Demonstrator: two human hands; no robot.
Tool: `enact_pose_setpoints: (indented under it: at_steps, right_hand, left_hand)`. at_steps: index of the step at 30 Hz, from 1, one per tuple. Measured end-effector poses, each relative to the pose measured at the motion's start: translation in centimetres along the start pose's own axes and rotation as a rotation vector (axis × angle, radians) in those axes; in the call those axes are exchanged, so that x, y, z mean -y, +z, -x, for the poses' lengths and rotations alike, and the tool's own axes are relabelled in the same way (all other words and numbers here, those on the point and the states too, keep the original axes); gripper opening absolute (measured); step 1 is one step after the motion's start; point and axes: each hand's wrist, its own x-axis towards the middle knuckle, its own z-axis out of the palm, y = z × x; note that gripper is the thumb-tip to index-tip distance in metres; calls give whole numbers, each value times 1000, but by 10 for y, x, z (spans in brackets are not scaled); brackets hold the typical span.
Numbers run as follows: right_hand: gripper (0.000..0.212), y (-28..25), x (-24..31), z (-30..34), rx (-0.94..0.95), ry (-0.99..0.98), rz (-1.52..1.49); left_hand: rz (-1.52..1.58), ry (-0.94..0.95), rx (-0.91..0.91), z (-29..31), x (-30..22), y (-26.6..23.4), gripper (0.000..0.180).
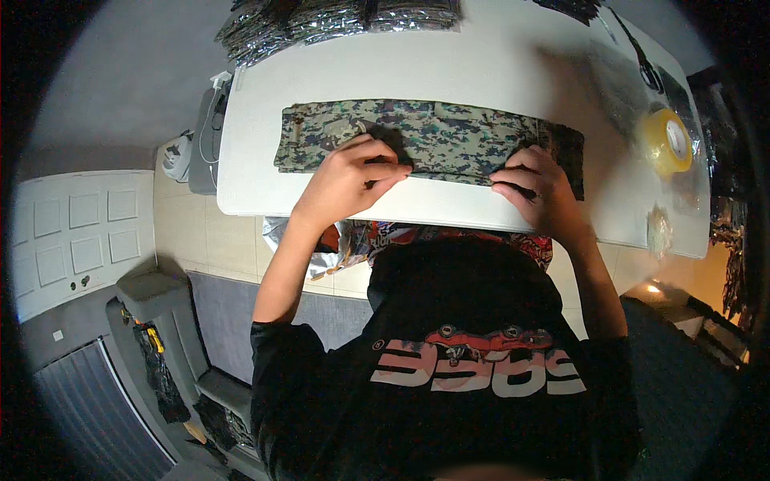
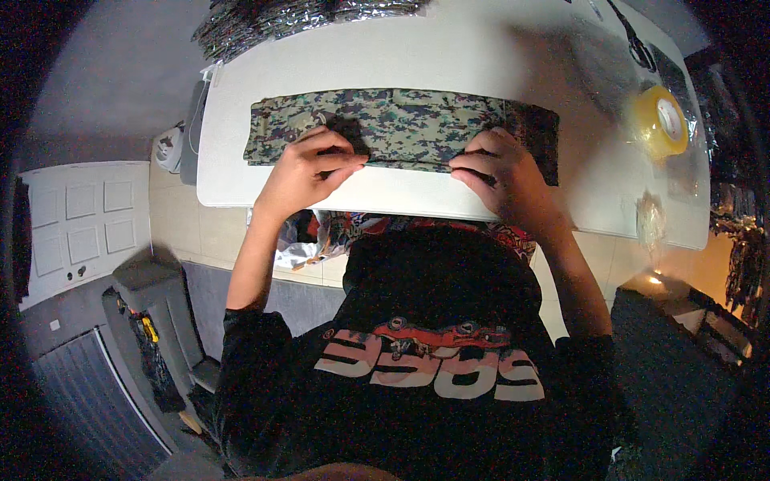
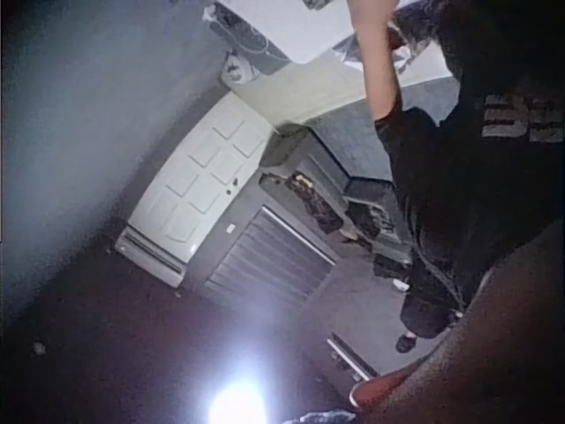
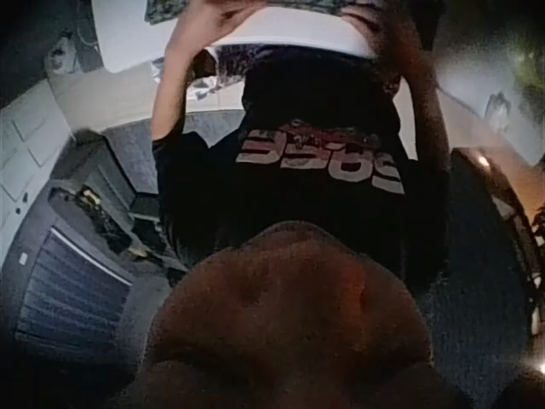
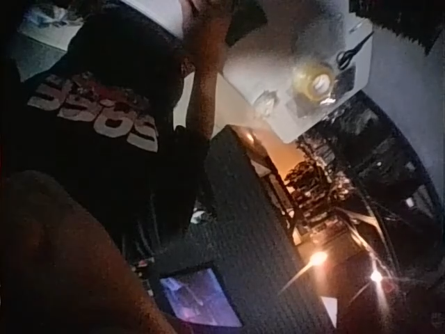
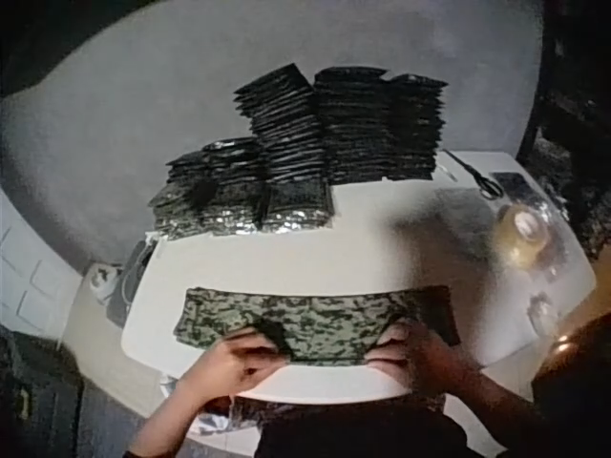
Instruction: Fold a camouflage cloth and insert it into a clear plastic bag.
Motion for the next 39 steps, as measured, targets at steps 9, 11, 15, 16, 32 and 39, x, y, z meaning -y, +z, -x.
enact_pose_setpoints:
  at_steps: [9,11,15,16,32,39]
  right_hand:
    - [16,-6,-1,8,42,-122,106]
    - [16,-6,2,10,45,-142,143]
    - [11,-14,6,17,70,-53,78]
    - [10,-15,6,18,68,-13,26]
    - [68,-31,-28,20,115,168,343]
    - [91,-35,-28,23,154,172,425]
  left_hand:
    - [-63,26,26,1,-11,-4,18]
    - [-54,1,36,3,-11,-4,18]
    - [83,-139,50,5,-11,-2,17]
    - [84,-136,50,5,-11,-2,17]
    - [-313,-294,-18,17,57,-27,48]
    - [-408,-335,129,24,49,-32,82]
